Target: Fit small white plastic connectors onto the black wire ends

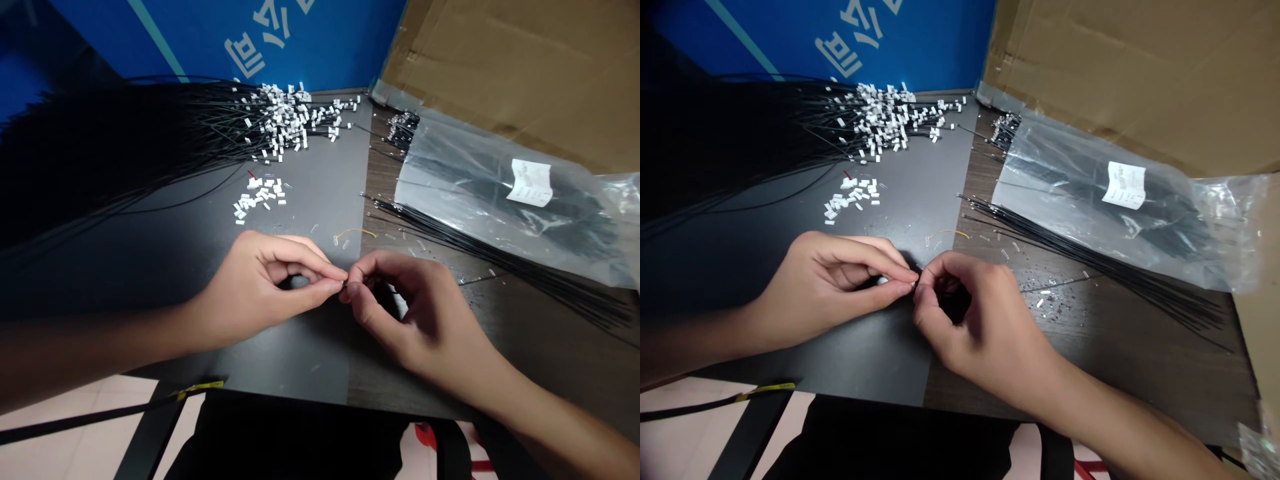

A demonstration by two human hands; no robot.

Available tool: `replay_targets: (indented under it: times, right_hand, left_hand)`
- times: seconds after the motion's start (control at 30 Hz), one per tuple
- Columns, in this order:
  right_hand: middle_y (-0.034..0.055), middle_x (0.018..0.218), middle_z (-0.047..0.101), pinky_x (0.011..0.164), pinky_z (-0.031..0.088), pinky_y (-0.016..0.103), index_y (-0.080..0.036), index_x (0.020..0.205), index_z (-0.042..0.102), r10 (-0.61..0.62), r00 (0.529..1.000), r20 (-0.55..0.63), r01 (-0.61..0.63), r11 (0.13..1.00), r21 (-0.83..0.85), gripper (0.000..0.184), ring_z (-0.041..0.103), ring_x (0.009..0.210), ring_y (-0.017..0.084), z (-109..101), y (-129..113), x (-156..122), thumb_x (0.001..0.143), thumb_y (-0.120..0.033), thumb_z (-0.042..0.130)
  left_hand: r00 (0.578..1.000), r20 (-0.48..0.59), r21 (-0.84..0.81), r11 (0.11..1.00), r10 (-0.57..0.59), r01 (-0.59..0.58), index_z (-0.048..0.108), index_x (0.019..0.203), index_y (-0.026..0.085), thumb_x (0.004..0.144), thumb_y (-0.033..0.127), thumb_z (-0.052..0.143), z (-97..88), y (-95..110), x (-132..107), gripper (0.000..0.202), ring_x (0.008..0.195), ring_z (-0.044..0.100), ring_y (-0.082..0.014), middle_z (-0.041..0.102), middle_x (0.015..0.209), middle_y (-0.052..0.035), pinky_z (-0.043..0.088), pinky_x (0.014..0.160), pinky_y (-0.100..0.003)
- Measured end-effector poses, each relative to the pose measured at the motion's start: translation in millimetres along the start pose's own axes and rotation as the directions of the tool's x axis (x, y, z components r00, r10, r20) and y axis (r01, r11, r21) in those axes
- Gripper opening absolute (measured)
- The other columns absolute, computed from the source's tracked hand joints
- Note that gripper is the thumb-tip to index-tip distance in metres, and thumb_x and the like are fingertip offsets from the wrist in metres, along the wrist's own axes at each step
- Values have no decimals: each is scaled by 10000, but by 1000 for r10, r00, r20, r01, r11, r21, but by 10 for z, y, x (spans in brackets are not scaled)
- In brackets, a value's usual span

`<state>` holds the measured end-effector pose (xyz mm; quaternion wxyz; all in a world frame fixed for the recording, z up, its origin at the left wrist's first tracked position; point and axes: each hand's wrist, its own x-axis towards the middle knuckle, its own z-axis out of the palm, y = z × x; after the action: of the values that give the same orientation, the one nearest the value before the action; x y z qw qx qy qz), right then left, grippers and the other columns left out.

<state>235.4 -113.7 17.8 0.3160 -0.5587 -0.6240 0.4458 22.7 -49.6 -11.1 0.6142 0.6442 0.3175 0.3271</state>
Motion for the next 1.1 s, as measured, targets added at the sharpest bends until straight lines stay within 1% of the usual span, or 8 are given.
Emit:
replay_targets:
  times: [0.17, 0.37, 0.63, 0.8, 0.93, 1.1]
  right_hand:
    - [-15, 781, 730, 632, 496, 232, -196, 891, 731, 4, 1000, -7, -4, 999, 37, 45, 642, 686, 125, 12, 21, -18, 923, -164, 735]
    - [-9, 796, 737, 650, 503, 232, -192, 902, 720, 1, 1000, -1, -1, 997, 82, 51, 652, 701, 129, 19, 26, -11, 930, -154, 738]
    - [-1, 797, 734, 654, 495, 257, -195, 885, 723, 10, 999, 31, -13, 996, 88, 60, 638, 707, 143, 13, 44, -1, 915, -158, 758]
    - [-14, 781, 715, 634, 480, 247, -191, 889, 718, -6, 999, 43, 3, 997, 77, 57, 621, 685, 125, 2, 40, 16, 930, -153, 728]
    - [-11, 806, 743, 671, 501, 251, -194, 887, 711, -9, 998, 60, 4, 997, 78, 74, 644, 715, 132, -11, 38, 13, 920, -134, 739]
    - [-8, 805, 746, 658, 496, 251, -194, 870, 704, 29, 995, 91, -38, 993, 108, 89, 644, 710, 133, -12, 34, 12, 904, -126, 750]
  left_hand:
    - [999, -18, -52, 998, -29, 28, 913, 892, 228, 845, 24, 832, 9, 24, 16, 224, 818, 822, -115, 857, 885, -12, 665, 794, -126]
    - [999, -27, -92, 995, -47, 44, 913, 877, 208, 840, 11, 833, 22, 24, 26, 216, 806, 821, -120, 851, 861, -26, 669, 787, -129]
    - [999, -23, -53, 998, -32, 31, 913, 880, 210, 842, 6, 826, 8, 33, 25, 225, 798, 824, -134, 856, 861, -35, 674, 767, -147]
    - [1000, -4, -48, 999, -23, 23, 915, 896, 223, 856, -7, 822, 7, 20, 21, 251, 808, 818, -114, 854, 874, -19, 661, 783, -131]
    - [1000, 4, -26, 999, -25, 25, 919, 900, 222, 859, 12, 830, 7, 18, 32, 233, 808, 809, -102, 854, 878, -20, 643, 770, -109]
    - [1000, -3, -11, 1000, -16, 16, 918, 887, 213, 850, 25, 841, 13, 31, 33, 207, 812, 818, -111, 866, 887, -27, 655, 776, -117]
